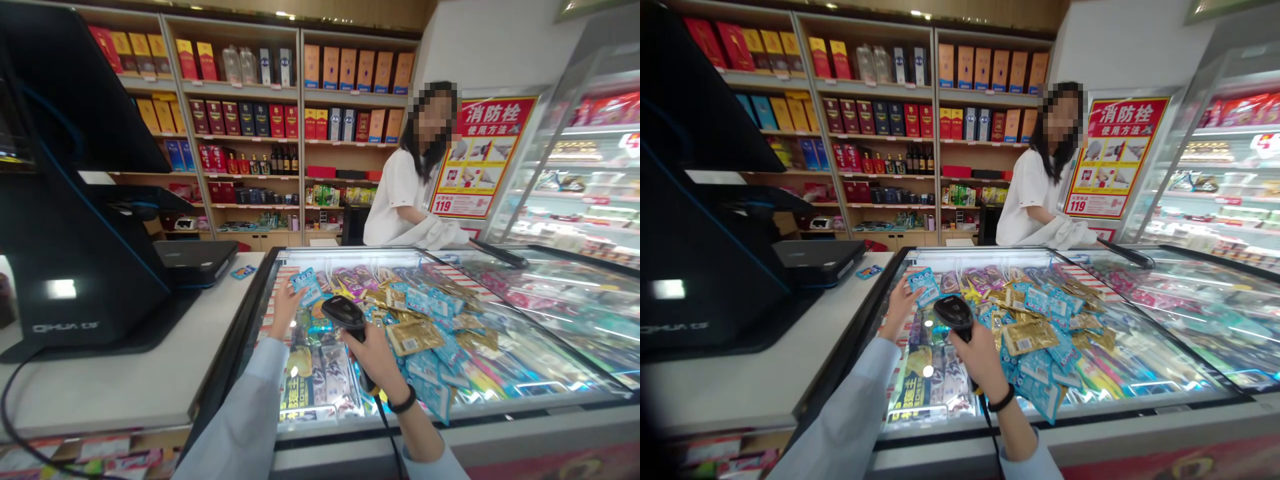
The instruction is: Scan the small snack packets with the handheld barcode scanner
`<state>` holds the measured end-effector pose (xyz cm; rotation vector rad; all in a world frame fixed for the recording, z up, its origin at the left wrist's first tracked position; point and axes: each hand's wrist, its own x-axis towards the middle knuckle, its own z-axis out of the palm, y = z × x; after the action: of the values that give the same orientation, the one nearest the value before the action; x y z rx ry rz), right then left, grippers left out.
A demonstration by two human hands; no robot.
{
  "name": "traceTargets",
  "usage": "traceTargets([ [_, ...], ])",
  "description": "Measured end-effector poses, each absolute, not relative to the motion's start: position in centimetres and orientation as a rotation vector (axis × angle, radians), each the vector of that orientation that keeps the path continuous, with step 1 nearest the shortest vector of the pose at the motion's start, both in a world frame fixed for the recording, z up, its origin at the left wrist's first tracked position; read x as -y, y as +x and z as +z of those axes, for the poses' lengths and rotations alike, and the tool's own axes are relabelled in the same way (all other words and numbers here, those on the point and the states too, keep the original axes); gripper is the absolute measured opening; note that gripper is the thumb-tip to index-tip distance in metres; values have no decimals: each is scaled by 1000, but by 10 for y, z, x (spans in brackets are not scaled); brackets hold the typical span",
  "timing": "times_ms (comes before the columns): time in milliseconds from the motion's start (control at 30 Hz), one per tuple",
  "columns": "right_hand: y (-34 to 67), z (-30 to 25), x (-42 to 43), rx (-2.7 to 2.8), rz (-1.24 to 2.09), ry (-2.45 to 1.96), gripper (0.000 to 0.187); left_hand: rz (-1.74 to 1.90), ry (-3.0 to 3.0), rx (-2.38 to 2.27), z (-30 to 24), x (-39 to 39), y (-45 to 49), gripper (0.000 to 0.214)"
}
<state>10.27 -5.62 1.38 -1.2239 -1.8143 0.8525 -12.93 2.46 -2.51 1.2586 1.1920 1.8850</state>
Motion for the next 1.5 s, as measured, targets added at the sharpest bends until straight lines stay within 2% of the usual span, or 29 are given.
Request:
traceTargets([
  [267, 106, 17, 61, 1828, 860, -1251, 27, 1896, 1257, -1210, -27, -28, -132, 50],
  [633, 111, 22, 67, 1875, 799, -1270, 29, 1912, 1223, -1178, -21, -23, -131, 51],
  [800, 110, 20, 66, 1863, 781, -1274, 24, 1882, 1206, -1199, -18, -23, -131, 57],
  [1100, 131, 23, 66, 1807, 774, -1317, 20, 1671, 1069, -1364, -30, -28, -129, 61],
  [1233, 177, 40, 58, 1725, 726, -1333, 25, 1555, 1132, -1331, -7, -42, -86, 54],
  [1400, 252, 67, 48, 1550, 611, -1366, 32, 1373, 1466, -969, 51, -65, 28, 66],
  [1500, 288, 74, 44, 1470, 572, -1374, 36, 1297, 1674, -1012, 69, -78, 88, 63],
])
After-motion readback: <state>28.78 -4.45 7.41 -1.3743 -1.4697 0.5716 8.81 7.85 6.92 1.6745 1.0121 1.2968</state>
